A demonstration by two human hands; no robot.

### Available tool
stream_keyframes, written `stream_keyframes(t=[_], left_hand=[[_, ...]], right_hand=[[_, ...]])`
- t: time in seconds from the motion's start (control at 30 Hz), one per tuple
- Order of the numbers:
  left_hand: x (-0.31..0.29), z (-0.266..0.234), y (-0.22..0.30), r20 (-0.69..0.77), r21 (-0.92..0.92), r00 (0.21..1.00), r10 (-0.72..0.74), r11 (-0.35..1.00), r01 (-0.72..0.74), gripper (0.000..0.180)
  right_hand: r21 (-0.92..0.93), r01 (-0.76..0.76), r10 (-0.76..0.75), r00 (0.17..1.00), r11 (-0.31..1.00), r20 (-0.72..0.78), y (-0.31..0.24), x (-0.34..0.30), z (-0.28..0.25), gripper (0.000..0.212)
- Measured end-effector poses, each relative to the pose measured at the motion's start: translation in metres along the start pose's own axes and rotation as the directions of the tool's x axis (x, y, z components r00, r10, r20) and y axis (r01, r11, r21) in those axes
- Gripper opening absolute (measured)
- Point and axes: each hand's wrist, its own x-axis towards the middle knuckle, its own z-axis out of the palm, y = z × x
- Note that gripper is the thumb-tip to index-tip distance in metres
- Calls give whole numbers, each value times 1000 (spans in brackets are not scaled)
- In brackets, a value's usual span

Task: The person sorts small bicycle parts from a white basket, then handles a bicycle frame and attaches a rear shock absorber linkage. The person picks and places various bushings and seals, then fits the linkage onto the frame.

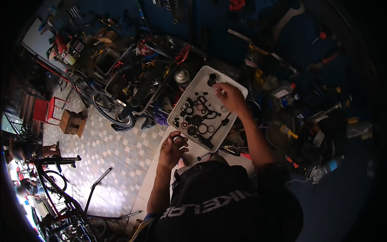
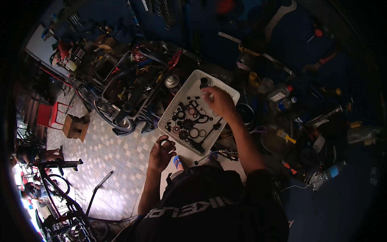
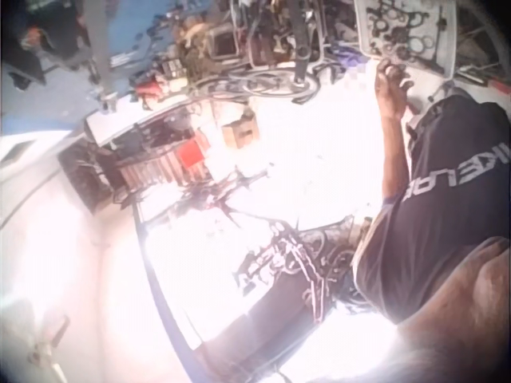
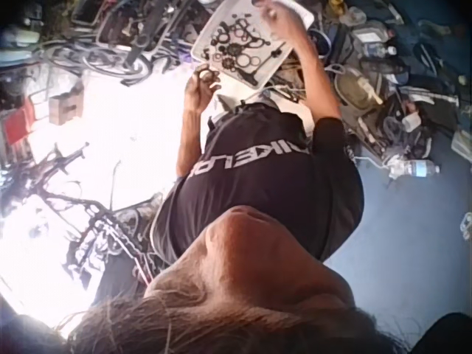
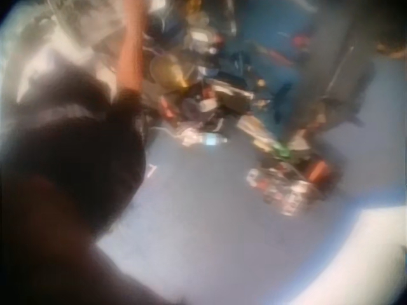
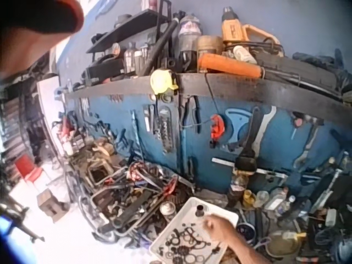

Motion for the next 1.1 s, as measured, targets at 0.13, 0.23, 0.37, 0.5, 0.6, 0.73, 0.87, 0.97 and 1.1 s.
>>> stream_keyframes(t=[0.13,0.23,0.37,0.5,0.6,0.73,0.87,0.97,1.1], left_hand=[[-12,-13,7,-40,40,998,49,998,-47,51],[-20,-20,7,-85,42,992,95,995,-92,47],[-25,-19,4,-118,36,986,120,993,-116,46],[-21,-16,2,-136,95,987,81,993,-68,49],[-20,-14,2,-138,116,987,79,991,-63,48],[-19,-14,2,-142,118,987,80,991,-63,47],[-23,-19,3,-164,123,984,73,991,-53,46],[-28,-19,4,-177,128,982,71,991,-48,42],[-27,-17,3,-185,142,982,48,990,-21,42]], right_hand=[[-349,-39,88,988,936,124,43,23,0,31],[-469,-62,236,917,881,322,41,13,22,43],[-582,48,239,883,812,405,7,-14,57,70],[-536,172,46,928,826,369,14,-15,73,77],[-489,29,183,907,872,380,23,-1,74,73],[-444,-140,323,871,885,370,40,9,73,69],[-503,-123,295,913,856,280,39,6,72,73],[-594,-114,309,921,796,237,23,11,59,77],[-586,-199,418,868,786,267,39,21,53,71]])
